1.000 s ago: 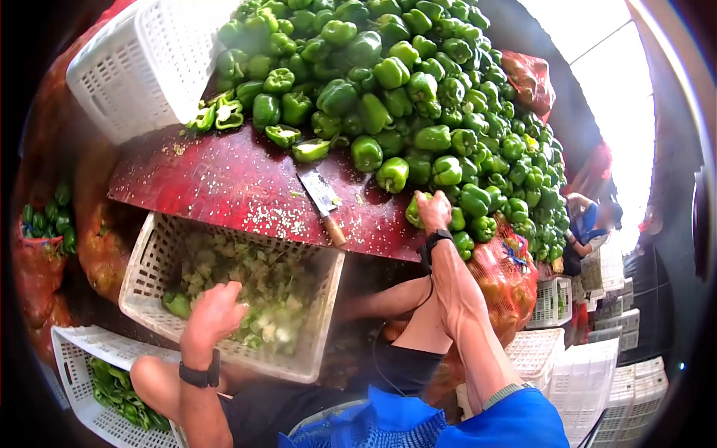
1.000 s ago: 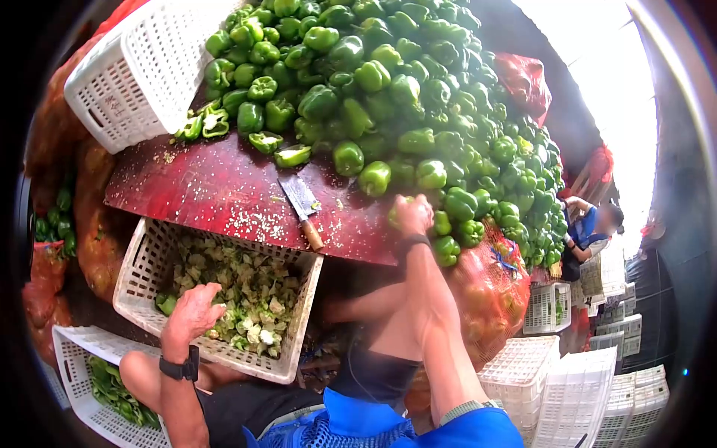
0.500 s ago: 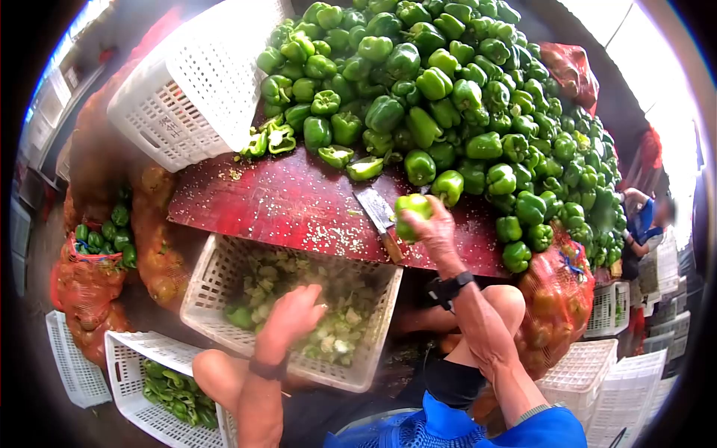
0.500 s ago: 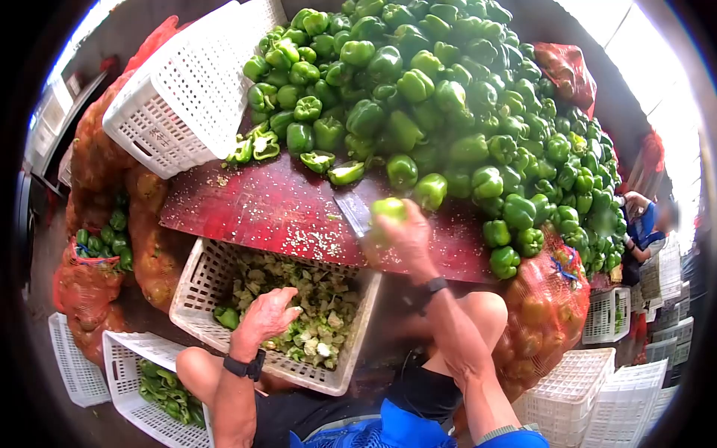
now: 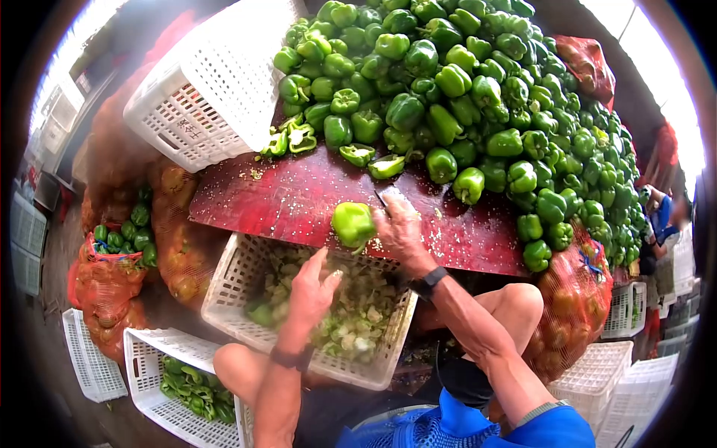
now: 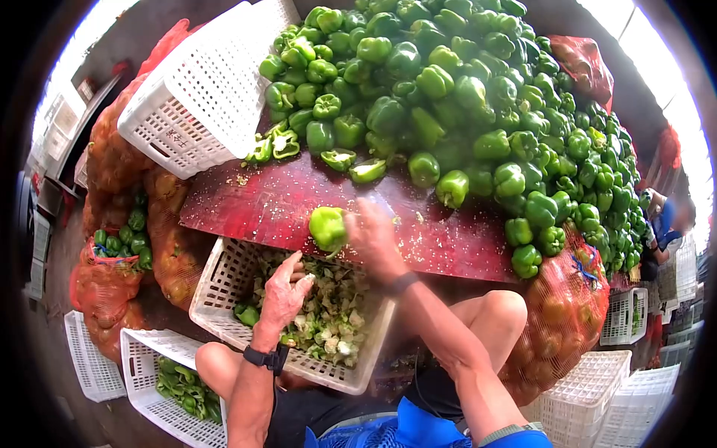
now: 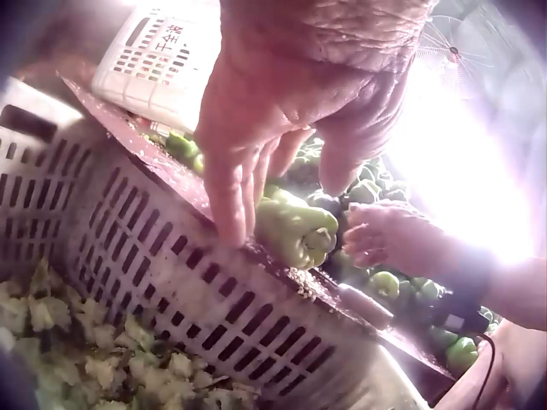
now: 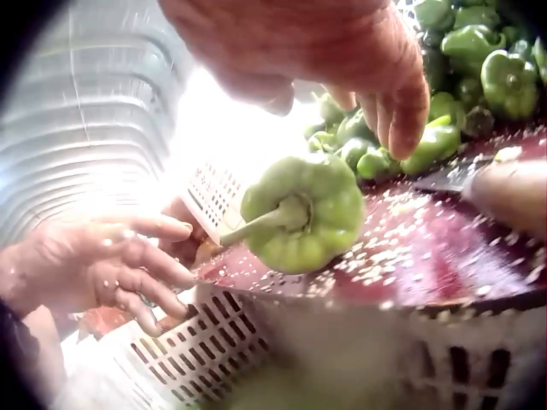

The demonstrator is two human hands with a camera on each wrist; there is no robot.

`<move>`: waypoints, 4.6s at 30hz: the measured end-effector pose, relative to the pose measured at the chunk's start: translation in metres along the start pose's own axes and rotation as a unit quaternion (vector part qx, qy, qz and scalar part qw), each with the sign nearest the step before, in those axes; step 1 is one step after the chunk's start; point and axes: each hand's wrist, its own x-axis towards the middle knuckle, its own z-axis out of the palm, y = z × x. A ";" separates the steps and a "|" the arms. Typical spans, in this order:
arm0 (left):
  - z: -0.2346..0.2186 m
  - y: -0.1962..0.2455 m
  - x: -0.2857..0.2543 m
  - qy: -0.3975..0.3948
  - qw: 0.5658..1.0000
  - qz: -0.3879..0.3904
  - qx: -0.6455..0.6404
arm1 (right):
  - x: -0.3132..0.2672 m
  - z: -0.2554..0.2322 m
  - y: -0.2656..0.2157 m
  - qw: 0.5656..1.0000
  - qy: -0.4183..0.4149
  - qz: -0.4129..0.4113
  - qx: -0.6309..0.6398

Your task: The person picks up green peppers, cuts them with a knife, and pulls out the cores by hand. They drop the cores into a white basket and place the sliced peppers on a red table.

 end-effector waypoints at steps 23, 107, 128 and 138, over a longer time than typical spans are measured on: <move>0.077 -0.002 0.109 0.145 0.986 -0.081 -0.002 | -0.074 -0.082 0.014 0.977 -0.084 0.084 0.175; 0.145 0.045 0.114 0.070 0.996 0.007 0.063 | -0.107 -0.137 0.052 0.977 -0.034 0.144 0.153; 0.146 0.048 0.148 -0.003 0.988 0.036 0.150 | -0.025 -0.056 0.048 0.992 -0.044 0.039 -0.110; 0.141 0.059 0.164 0.077 0.950 0.270 0.136 | -0.036 -0.115 0.048 0.979 -0.158 0.104 -0.074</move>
